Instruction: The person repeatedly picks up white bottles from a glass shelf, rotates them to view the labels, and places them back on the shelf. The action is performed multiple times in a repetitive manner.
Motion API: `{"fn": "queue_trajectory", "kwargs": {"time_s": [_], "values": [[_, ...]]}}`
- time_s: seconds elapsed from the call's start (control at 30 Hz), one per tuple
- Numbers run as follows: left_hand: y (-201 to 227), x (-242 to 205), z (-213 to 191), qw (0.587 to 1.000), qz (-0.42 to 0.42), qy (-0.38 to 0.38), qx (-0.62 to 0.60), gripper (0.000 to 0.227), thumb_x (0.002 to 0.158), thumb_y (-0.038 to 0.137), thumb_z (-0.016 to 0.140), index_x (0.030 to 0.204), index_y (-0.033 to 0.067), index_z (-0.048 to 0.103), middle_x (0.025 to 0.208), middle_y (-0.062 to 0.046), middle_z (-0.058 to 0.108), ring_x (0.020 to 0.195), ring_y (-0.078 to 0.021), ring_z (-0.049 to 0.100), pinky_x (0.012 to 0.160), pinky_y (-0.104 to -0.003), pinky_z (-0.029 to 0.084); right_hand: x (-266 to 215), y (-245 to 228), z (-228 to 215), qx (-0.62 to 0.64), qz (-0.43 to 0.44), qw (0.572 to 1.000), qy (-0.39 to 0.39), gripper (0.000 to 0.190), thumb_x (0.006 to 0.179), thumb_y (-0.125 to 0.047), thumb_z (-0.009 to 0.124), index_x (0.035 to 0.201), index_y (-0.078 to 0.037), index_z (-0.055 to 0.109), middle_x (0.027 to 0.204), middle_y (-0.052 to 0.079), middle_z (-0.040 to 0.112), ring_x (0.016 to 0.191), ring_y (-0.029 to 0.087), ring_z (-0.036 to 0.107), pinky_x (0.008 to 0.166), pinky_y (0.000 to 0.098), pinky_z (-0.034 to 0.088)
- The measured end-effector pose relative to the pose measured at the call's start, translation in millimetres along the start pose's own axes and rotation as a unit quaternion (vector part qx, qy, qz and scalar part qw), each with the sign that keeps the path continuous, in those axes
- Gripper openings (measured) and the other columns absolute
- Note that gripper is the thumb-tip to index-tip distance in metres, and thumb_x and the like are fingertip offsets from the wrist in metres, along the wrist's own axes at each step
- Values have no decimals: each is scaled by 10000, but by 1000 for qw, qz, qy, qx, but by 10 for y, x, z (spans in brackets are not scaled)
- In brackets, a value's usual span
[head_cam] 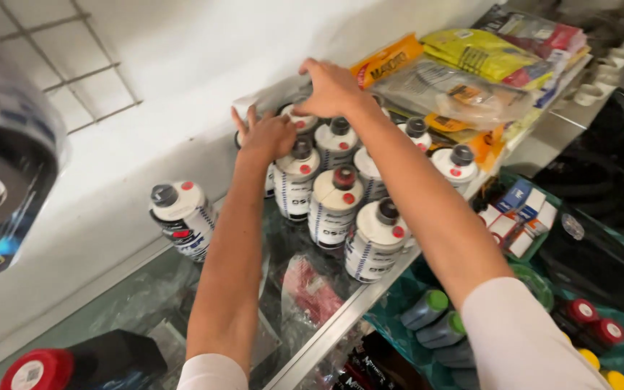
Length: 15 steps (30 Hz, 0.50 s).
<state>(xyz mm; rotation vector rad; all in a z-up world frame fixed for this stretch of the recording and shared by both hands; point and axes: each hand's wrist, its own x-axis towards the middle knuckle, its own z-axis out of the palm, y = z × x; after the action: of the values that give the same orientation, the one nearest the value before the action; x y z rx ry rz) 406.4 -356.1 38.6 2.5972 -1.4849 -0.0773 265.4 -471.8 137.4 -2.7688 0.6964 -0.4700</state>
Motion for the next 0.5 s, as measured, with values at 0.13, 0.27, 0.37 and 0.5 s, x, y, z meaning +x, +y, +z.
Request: {"fn": "queue_trajectory", "kwargs": {"time_s": [0.13,0.27,0.37,0.5], "values": [[118,-246,-243,1000,27,-12,7,489,1047,373,369,1462,233,589,1545,-173,504,1537,-508,168,1191,-729,-51,-753,-102,-548,46,4,992,117,695,721,-652,883,1235,-249,642,1209,86,597,1153,398,658,991,522,524],[50,-39,-169,996,27,22,79,471,1001,365,409,1365,233,676,1435,-136,626,1477,-459,337,1150,-754,-58,-2234,122,-750,201,-111,869,439,314,850,-127,853,1123,-65,710,1032,157,696,1066,342,668,972,425,490],[153,-268,-415,991,59,27,118,462,975,322,427,1225,126,763,1305,-162,736,1368,-407,555,1178,-707,49,-3446,550,-278,231,58,839,489,181,919,-48,747,1094,-43,699,1016,169,701,1057,304,670,981,417,493],[-100,282,266,990,-15,139,-20,468,998,411,432,1375,316,692,1538,-97,516,1506,-474,110,1089,-775,-113,-5047,1214,763,250,323,812,417,157,896,-56,773,1046,-44,725,959,174,714,953,290,673,878,461,520]]}}
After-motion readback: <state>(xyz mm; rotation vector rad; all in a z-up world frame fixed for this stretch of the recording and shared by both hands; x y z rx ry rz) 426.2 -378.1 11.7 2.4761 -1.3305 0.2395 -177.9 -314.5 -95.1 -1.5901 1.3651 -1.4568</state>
